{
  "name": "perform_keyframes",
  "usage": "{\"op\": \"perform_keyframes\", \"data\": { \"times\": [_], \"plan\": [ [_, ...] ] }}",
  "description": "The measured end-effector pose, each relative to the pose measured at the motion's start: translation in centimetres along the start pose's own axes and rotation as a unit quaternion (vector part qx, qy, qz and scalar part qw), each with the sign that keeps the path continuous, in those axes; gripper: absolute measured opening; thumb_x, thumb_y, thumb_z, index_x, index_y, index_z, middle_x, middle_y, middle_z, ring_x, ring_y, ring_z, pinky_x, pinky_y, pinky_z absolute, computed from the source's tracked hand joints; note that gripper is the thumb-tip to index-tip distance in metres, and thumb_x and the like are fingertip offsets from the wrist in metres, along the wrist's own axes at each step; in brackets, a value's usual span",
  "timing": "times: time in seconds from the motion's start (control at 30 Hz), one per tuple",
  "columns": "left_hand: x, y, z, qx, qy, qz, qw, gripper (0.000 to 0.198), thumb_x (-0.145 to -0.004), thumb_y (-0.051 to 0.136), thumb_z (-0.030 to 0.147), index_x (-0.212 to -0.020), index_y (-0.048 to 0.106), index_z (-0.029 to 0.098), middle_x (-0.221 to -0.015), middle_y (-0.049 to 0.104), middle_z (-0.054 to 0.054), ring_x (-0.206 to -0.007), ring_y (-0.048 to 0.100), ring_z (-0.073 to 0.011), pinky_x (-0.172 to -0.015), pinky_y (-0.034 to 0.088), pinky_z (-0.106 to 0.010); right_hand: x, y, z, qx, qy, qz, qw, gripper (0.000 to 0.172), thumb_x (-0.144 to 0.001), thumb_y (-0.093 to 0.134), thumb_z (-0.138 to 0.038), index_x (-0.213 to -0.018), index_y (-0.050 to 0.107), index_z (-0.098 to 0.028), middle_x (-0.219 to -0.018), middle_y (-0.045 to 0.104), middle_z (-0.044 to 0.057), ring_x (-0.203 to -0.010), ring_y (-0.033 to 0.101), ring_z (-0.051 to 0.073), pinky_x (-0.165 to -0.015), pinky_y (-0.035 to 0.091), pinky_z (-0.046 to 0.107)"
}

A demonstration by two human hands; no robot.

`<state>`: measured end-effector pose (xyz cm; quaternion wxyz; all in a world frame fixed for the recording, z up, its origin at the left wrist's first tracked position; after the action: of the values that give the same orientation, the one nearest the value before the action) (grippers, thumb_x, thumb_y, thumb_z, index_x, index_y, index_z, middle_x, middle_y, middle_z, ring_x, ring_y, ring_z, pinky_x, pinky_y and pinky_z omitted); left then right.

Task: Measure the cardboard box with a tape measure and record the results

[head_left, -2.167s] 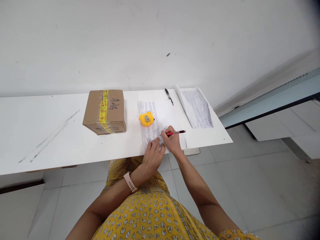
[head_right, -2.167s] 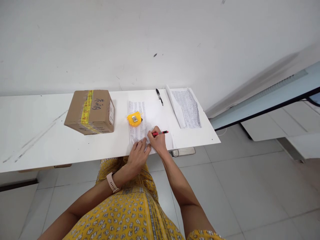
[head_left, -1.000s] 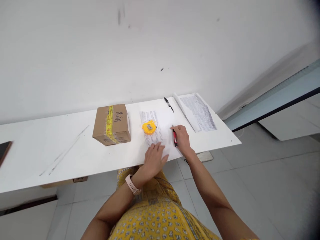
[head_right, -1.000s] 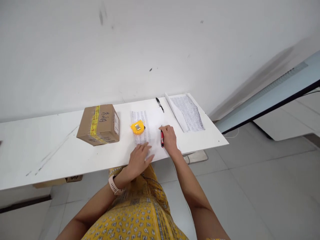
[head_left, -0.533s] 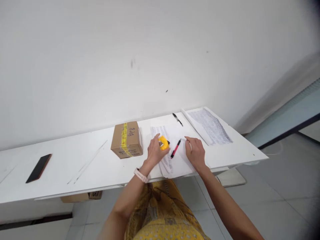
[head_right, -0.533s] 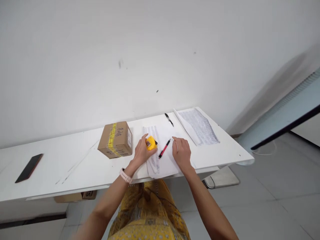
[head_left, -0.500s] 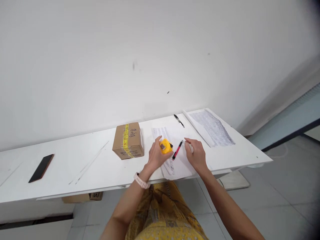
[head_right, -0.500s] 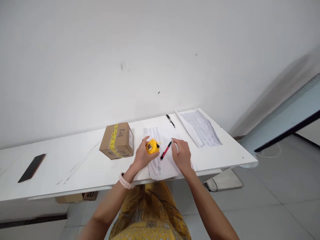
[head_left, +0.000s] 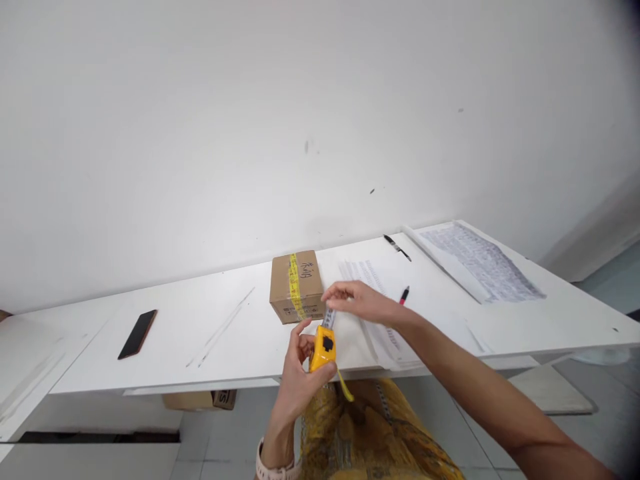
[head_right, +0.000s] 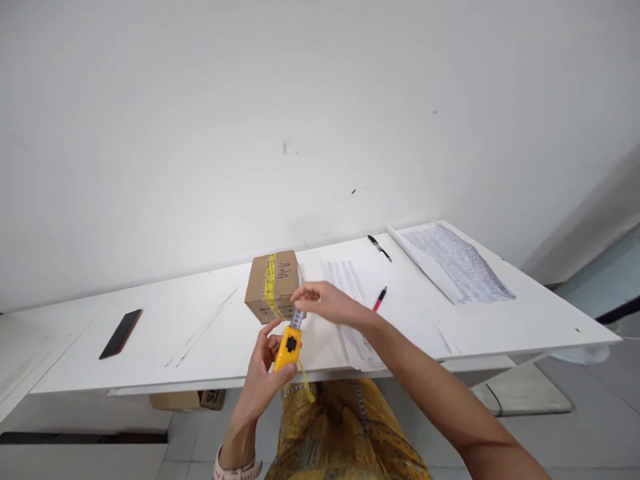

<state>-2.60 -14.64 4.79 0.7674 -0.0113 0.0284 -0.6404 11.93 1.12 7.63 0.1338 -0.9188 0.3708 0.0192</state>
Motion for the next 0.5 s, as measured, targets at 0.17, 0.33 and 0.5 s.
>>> {"op": "perform_keyframes", "data": {
  "times": [0.17,0.33,0.5],
  "plan": [
    [1.9,-2.5,0.0,0.138,-0.090,-0.030,0.986,0.071,-0.072,0.080,0.049,-0.133,0.055,0.020,-0.110,0.066,-0.010,-0.089,0.065,-0.0243,-0.081,0.051,-0.036,-9.2,-2.5,-1.9,0.055,-0.027,0.083,0.995,0.025,-0.085,0.056,-0.038,-0.086,0.070,-0.018,-0.091,0.070,0.005,-0.084,0.058,0.019,-0.073,0.041,0.029],
    [1.4,-2.8,0.3,0.267,-0.144,0.023,0.953,0.060,-0.069,0.078,0.056,-0.112,0.066,0.015,-0.094,0.070,-0.010,-0.071,0.069,-0.0244,-0.068,0.057,-0.039,-16.4,-2.3,-0.2,0.171,0.030,0.071,0.982,0.021,-0.086,0.052,-0.028,-0.087,0.070,-0.016,-0.097,0.072,0.006,-0.084,0.060,0.017,-0.067,0.041,0.025],
    [-0.7,-2.1,1.2,0.285,-0.155,0.056,0.944,0.054,-0.068,0.078,0.056,-0.100,0.069,0.013,-0.098,0.072,-0.011,-0.066,0.069,-0.0214,-0.062,0.059,-0.036,-18.8,-1.3,0.7,0.229,0.044,0.073,0.970,0.015,-0.081,0.057,-0.024,-0.080,0.071,-0.017,-0.090,0.073,0.006,-0.083,0.060,0.019,-0.067,0.039,0.026]
  ]
}}
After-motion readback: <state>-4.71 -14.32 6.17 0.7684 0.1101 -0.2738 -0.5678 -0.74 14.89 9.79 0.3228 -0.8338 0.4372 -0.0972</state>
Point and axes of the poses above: each hand's wrist, its own x-axis away from the middle knuckle, its own y-axis out of the palm, z = x × y, the point moved 3 cm from there along -x, towards the middle knuckle
